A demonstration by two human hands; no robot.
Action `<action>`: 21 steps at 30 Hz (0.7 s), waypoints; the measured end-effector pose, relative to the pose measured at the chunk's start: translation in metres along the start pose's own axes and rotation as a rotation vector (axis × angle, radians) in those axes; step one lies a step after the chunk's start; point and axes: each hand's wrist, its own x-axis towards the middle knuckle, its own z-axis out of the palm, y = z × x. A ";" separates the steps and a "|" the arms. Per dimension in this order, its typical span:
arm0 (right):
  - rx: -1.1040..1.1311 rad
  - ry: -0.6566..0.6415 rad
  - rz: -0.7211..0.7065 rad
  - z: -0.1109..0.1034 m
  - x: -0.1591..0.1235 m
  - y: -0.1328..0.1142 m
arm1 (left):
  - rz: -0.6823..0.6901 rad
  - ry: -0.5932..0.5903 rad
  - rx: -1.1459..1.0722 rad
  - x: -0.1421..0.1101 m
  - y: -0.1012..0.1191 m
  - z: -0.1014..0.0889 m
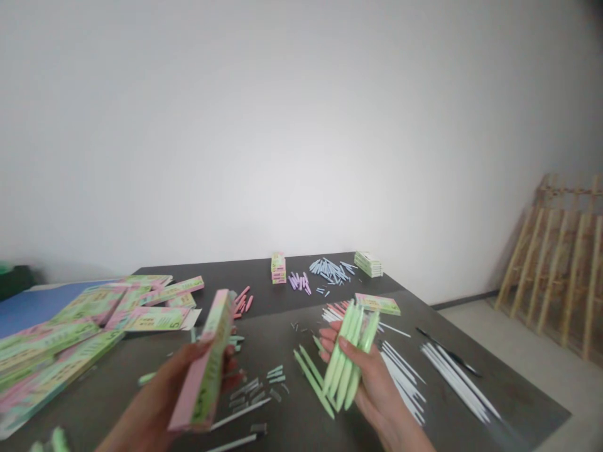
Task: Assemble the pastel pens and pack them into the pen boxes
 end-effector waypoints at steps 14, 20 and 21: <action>-0.616 -0.273 -0.302 0.041 -0.005 0.033 | -0.100 -0.194 -0.340 0.013 -0.074 0.078; -1.162 -0.315 -0.754 0.034 -0.006 0.037 | -0.139 -0.128 -0.370 0.020 -0.080 0.070; -1.233 -0.309 -0.855 0.032 -0.006 0.040 | -0.136 -0.128 -0.374 0.019 -0.080 0.069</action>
